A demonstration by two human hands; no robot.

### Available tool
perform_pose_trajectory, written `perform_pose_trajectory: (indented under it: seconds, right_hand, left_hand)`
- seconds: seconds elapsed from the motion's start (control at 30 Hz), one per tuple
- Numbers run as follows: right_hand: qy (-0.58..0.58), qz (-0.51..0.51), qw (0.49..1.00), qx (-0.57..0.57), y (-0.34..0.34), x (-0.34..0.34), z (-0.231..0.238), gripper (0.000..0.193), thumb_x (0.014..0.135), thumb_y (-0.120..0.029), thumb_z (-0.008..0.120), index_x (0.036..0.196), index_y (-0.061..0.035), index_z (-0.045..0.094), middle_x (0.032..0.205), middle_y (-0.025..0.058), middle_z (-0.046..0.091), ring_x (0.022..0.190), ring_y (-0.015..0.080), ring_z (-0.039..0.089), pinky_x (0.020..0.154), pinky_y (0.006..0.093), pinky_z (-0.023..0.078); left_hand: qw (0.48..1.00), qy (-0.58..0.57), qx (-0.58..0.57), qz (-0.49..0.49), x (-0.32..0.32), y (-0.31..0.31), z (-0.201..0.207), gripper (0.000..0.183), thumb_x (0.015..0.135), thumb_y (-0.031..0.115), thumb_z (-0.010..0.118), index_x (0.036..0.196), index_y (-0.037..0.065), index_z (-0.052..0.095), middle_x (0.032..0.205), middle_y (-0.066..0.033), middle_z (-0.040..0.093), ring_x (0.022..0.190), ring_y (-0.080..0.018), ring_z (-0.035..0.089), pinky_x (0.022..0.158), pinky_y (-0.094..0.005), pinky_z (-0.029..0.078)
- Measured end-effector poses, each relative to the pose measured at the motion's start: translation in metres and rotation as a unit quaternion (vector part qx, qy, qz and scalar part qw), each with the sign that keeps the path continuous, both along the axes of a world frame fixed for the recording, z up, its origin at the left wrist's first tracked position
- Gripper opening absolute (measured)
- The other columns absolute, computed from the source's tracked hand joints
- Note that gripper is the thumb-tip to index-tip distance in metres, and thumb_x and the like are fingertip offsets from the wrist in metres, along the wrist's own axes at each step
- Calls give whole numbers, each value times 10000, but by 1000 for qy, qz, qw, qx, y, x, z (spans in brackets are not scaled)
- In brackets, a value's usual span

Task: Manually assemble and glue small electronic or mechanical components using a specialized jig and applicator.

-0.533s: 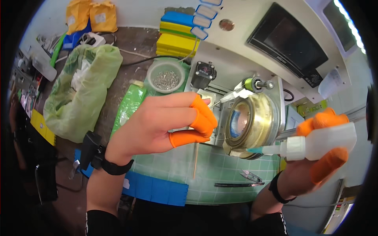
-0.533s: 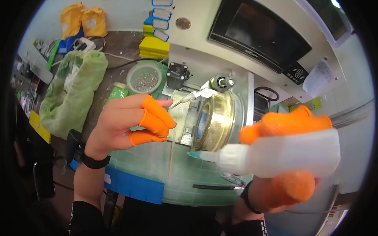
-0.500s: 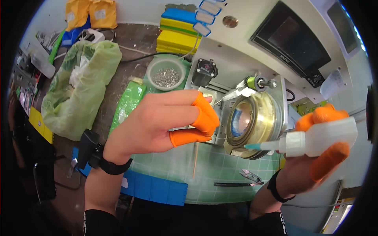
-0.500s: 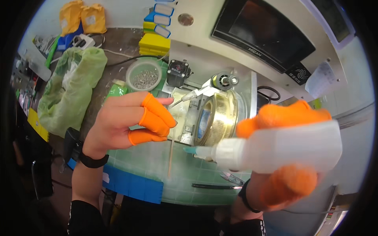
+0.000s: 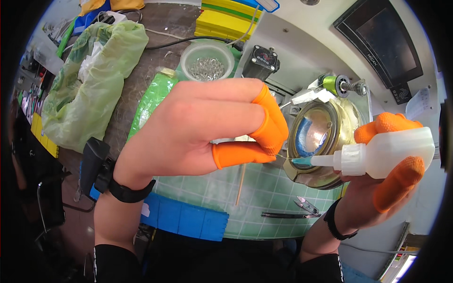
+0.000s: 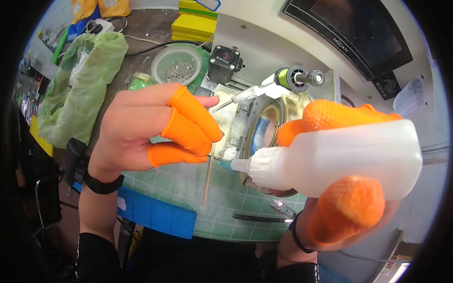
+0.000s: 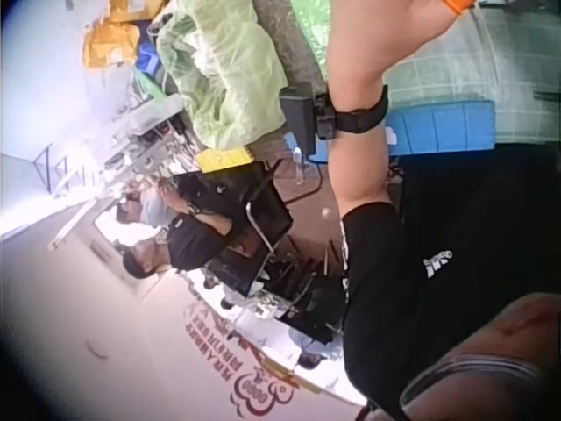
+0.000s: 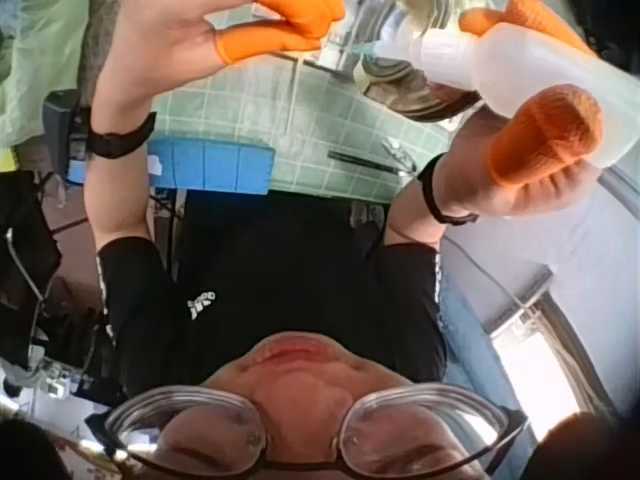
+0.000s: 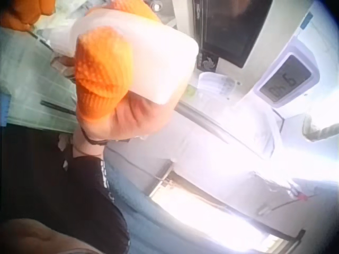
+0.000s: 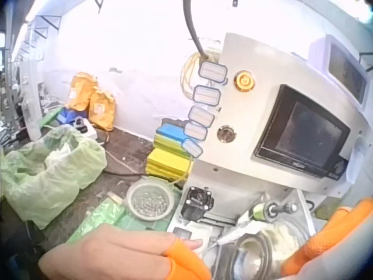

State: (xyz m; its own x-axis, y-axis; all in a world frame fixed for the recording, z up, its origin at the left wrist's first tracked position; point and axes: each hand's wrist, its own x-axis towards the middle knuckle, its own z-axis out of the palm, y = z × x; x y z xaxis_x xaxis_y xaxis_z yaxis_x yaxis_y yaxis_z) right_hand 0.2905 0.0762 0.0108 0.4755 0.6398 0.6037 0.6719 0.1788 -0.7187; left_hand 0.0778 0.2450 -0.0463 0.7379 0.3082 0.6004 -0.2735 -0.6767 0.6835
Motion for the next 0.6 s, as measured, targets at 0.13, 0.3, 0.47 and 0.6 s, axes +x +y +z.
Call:
perform_pose_trajectory:
  seconds: [0.13,0.3,0.47,0.6]
  right_hand:
    - [110,-82,988,71,12,-16,-12,816,1026,-698,509,1268,75,607,949,219,696,632,221,674,498,266,524]
    - [19,-89,994,54,11,-17,-11,842,1029,-701,502,1284,94,608,932,218,705,608,226,682,490,262,529]
    - [-55,-117,990,57,5,-8,-13,836,1037,-690,511,1291,101,605,953,226,712,620,219,692,490,252,519]
    - [-119,-94,988,28,-1,-3,-14,824,1050,-664,521,1323,111,591,981,236,720,620,217,694,494,248,517]
  left_hand:
    - [1000,-2,-1,1,1,-2,0,174,768,16,898,874,42,762,958,-86,787,882,-222,736,1025,-491,617]
    - [1000,1,-2,-2,0,-1,0,155,782,20,890,866,48,763,959,-84,788,875,-220,732,1023,-494,615]
    - [1000,-7,-6,0,0,-2,0,158,781,17,891,864,48,761,960,-85,789,878,-220,735,1025,-494,614]
    - [1000,-1,-5,-3,1,-1,0,162,778,15,894,864,47,760,961,-88,790,882,-223,740,1027,-497,613]
